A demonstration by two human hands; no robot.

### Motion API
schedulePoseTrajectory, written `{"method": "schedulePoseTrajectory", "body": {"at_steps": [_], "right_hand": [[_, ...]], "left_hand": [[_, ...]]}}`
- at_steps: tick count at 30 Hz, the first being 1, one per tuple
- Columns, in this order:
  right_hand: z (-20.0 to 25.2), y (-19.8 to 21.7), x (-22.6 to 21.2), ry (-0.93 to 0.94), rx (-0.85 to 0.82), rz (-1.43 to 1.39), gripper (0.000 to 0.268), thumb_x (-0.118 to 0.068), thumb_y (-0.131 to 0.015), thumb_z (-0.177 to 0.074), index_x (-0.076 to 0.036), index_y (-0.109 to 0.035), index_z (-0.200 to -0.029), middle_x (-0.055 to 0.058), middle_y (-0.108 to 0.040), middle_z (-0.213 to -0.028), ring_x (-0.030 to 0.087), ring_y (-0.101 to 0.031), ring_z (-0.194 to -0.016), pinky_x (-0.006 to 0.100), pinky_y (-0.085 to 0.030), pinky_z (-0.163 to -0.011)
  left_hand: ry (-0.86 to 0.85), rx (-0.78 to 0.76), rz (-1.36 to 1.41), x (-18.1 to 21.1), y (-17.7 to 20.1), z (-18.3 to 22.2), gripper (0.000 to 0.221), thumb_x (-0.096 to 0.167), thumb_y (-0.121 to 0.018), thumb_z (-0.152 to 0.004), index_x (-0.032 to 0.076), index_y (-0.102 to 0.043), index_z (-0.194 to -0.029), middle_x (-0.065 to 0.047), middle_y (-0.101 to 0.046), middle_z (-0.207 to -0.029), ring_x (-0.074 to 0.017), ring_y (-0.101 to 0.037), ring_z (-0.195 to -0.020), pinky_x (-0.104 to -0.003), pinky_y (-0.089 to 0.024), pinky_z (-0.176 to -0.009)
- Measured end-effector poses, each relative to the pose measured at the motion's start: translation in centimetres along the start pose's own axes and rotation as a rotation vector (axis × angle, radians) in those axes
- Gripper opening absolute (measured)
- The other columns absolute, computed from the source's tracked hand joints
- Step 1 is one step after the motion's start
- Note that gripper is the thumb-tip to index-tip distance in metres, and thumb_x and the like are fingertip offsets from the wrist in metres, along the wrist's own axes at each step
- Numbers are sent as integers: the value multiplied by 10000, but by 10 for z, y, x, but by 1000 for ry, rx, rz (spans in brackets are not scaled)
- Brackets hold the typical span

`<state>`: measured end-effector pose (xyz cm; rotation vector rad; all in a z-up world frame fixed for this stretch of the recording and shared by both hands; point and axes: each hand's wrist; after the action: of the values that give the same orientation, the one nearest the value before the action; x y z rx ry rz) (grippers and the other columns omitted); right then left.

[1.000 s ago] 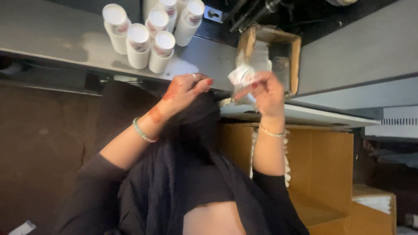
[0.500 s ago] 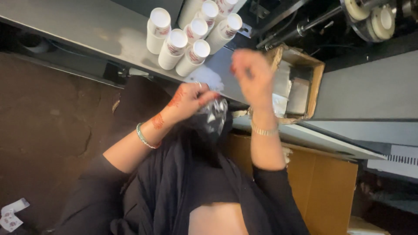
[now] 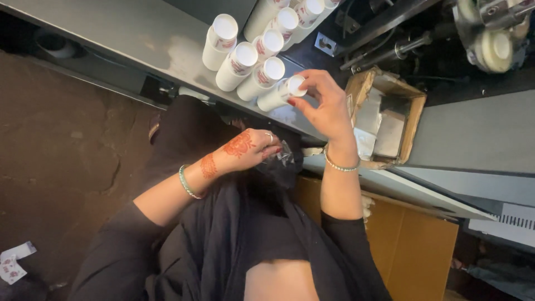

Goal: Manually sleeve and package manufactured paper cups.

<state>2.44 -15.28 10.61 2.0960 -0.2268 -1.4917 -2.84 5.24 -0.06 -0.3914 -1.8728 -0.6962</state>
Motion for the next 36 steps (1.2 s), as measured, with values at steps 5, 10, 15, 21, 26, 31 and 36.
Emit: {"method": "schedulePoseTrajectory", "body": {"at_steps": [5,10,15,21,26,31,36], "right_hand": [[36,2,-12,212,123,243,277,78,-832,-810,13,-687,-1038,140,-622,-1352,278,-611,-1316,385,-532,-1108],[82,-29,-6,-59,36,-505,296,-10,-767,-931,-143,-581,-742,92,-638,-1390,240,-675,-1213,367,-589,-989],[106,-49,-9,75,193,-351,108,-6,-723,-984,74,-661,-1022,138,-651,-1170,219,-627,-1091,328,-513,-974],[113,-37,18,-363,252,-906,158,-137,-679,-1009,14,-671,-961,123,-675,-844,212,-636,-697,320,-523,-649],[104,-36,-12,53,132,-255,119,-66,-700,-1008,29,-668,-943,82,-598,-908,161,-528,-779,300,-424,-700],[95,-60,31,83,244,62,88,-60,-705,-976,6,-683,-922,55,-608,-818,118,-560,-724,279,-449,-650],[70,-32,75,-195,200,-690,67,-55,-723,-977,-30,-683,-930,51,-700,-898,138,-638,-810,283,-530,-754]], "left_hand": [[-198,120,42,25,-3,3,184,93,-617,-981,4,-703,-1117,-159,-712,-990,-311,-711,-918,-388,-563,-790],[97,290,387,39,-14,3,259,111,-600,-1005,74,-686,-1246,-92,-762,-1081,-257,-745,-804,-338,-612,-700],[-255,536,-229,53,-8,-2,254,114,-693,-967,100,-729,-1218,-79,-731,-990,-281,-667,-942,-365,-527,-855],[135,214,491,24,-4,2,126,190,-666,-999,76,-720,-999,-49,-658,-935,-143,-597,-977,-317,-466,-920],[226,50,482,53,0,4,326,235,-639,-1053,10,-672,-818,-91,-643,-832,-147,-600,-828,-310,-481,-806],[-313,185,-398,58,-2,2,163,152,-699,-927,1,-671,-875,-125,-648,-898,-274,-624,-888,-370,-521,-784],[-181,150,125,30,16,-12,215,137,-709,-961,-38,-740,-1081,-125,-720,-1039,-211,-699,-982,-352,-559,-853]]}}
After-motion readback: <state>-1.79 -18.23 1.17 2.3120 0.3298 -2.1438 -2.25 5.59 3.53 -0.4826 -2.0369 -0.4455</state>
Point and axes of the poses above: each hand's wrist, its own z-axis away from the middle knuckle, its own y-axis out of the back of the hand, x = y × z
